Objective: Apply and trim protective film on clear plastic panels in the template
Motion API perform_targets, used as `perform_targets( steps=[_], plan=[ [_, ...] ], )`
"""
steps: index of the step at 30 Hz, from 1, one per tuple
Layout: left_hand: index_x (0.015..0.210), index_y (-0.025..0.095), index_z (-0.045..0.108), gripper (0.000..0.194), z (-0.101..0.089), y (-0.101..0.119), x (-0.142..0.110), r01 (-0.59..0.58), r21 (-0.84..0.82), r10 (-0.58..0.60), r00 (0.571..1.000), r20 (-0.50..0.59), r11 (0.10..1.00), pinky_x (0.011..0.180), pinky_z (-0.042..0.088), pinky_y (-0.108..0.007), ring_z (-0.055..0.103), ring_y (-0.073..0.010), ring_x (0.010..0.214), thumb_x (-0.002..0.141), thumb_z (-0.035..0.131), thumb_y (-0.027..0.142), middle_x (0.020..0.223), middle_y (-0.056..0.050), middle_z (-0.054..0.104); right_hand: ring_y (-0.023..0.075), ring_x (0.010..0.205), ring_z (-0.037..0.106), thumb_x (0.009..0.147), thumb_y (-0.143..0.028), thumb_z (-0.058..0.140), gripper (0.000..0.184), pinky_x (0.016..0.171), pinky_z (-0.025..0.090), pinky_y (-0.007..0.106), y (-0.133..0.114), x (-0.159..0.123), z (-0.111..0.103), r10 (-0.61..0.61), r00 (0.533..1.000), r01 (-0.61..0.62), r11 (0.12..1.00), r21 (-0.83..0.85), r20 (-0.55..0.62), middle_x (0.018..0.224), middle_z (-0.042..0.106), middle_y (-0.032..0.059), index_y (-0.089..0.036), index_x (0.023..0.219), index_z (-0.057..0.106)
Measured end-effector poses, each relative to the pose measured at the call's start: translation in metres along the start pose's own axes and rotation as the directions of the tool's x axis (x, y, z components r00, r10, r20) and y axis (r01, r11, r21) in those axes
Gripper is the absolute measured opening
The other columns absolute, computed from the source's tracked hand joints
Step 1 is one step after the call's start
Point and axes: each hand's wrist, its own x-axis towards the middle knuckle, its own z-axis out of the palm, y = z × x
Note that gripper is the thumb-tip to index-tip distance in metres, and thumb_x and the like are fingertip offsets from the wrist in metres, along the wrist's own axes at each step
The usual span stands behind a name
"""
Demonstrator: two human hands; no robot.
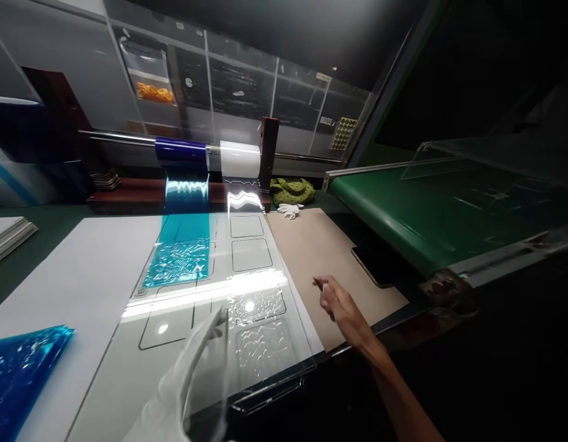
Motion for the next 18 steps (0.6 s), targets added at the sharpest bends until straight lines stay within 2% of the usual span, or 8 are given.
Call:
perform_targets(
  steps=[2,4,8,10,11,13,15,18],
  plan=[
    [0.150,0.034,0.009,0.111,-0.011,0.011,0.000,0.026,0.004,-0.026,0.999,0.024,1.000,0.090,0.055,-0.047,0.054,-0.0362,0.121,0.059,0.068,0.057,0.141,-0.007,0.051,0.0115,0.062,0.048,0.102,-0.045,0.027,0.038,0.056,0.038,0.022,-0.025,-0.023,0.003,-0.088,0.979,0.040,0.966,0.257,0.182,0.070,0.047,-0.0032,-0.019,0.106,0.054],
    [0.150,0.034,0.013,0.107,-0.020,0.021,0.003,0.045,0.011,-0.045,0.998,0.045,0.999,0.096,0.051,-0.047,0.050,-0.0361,0.126,0.060,0.067,0.056,0.144,-0.007,0.047,0.0118,0.067,0.051,0.101,-0.043,0.034,0.036,0.062,0.041,0.023,-0.049,-0.040,0.007,-0.193,0.930,0.067,0.925,0.374,0.312,0.073,0.051,-0.0011,-0.019,0.093,0.060],
    [0.150,0.034,0.012,0.108,-0.030,0.034,0.010,-0.013,0.040,0.011,0.998,0.060,0.999,0.102,0.047,-0.047,0.048,-0.0355,0.128,0.058,0.067,0.050,0.143,-0.006,0.048,0.0135,0.074,0.056,0.101,-0.037,0.031,0.038,0.071,0.043,0.025,-0.081,-0.051,0.016,-0.279,0.867,0.095,0.906,0.412,0.413,0.077,0.060,0.0021,-0.018,0.095,0.064],
    [0.150,0.032,0.012,0.109,-0.032,0.036,0.012,-0.056,0.049,0.053,0.997,0.057,0.997,0.100,0.048,-0.045,0.049,-0.0355,0.127,0.058,0.067,0.047,0.141,-0.007,0.049,0.0134,0.072,0.054,0.098,-0.045,0.037,0.036,0.067,0.043,0.024,-0.087,-0.050,0.022,-0.280,0.846,0.069,0.901,0.428,0.453,0.080,0.060,0.0021,-0.019,0.093,0.062],
    [0.150,0.031,0.012,0.109,-0.033,0.036,0.013,-0.069,0.046,0.066,0.996,0.057,0.997,0.099,0.049,-0.044,0.050,-0.0353,0.126,0.058,0.067,0.046,0.141,-0.008,0.050,0.0130,0.069,0.051,0.091,-0.054,0.048,0.036,0.062,0.041,0.023,-0.088,-0.049,0.026,-0.273,0.841,0.050,0.899,0.436,0.466,0.078,0.059,0.0012,-0.020,0.088,0.060],
    [0.150,0.031,0.010,0.110,-0.035,0.037,0.014,-0.079,0.029,0.077,0.995,0.066,0.996,0.099,0.049,-0.044,0.050,-0.0353,0.126,0.058,0.068,0.046,0.141,-0.008,0.049,0.0114,0.063,0.045,0.063,-0.069,0.071,0.054,0.054,0.037,0.022,-0.086,-0.048,0.035,-0.248,0.846,0.010,0.892,0.452,0.471,0.073,0.054,-0.0019,-0.020,0.077,0.052],
    [0.150,0.033,0.008,0.111,-0.036,0.038,0.014,-0.072,0.008,0.071,0.993,0.093,0.997,0.100,0.048,-0.045,0.049,-0.0355,0.127,0.059,0.070,0.047,0.142,-0.008,0.048,0.0097,0.061,0.040,0.035,-0.071,0.081,0.071,0.052,0.035,0.021,-0.083,-0.048,0.044,-0.239,0.852,-0.016,0.877,0.480,0.465,0.069,0.049,-0.0047,-0.022,0.072,0.046],
    [0.150,0.036,0.006,0.112,-0.037,0.041,0.014,-0.052,-0.038,0.056,0.989,0.133,0.998,0.100,0.049,-0.045,0.050,-0.0359,0.126,0.059,0.071,0.048,0.144,-0.008,0.046,0.0095,0.062,0.039,0.024,-0.073,0.080,0.079,0.054,0.037,0.021,-0.078,-0.048,0.052,-0.237,0.850,-0.033,0.867,0.497,0.470,0.069,0.048,-0.0053,-0.022,0.072,0.045]
  ],
)
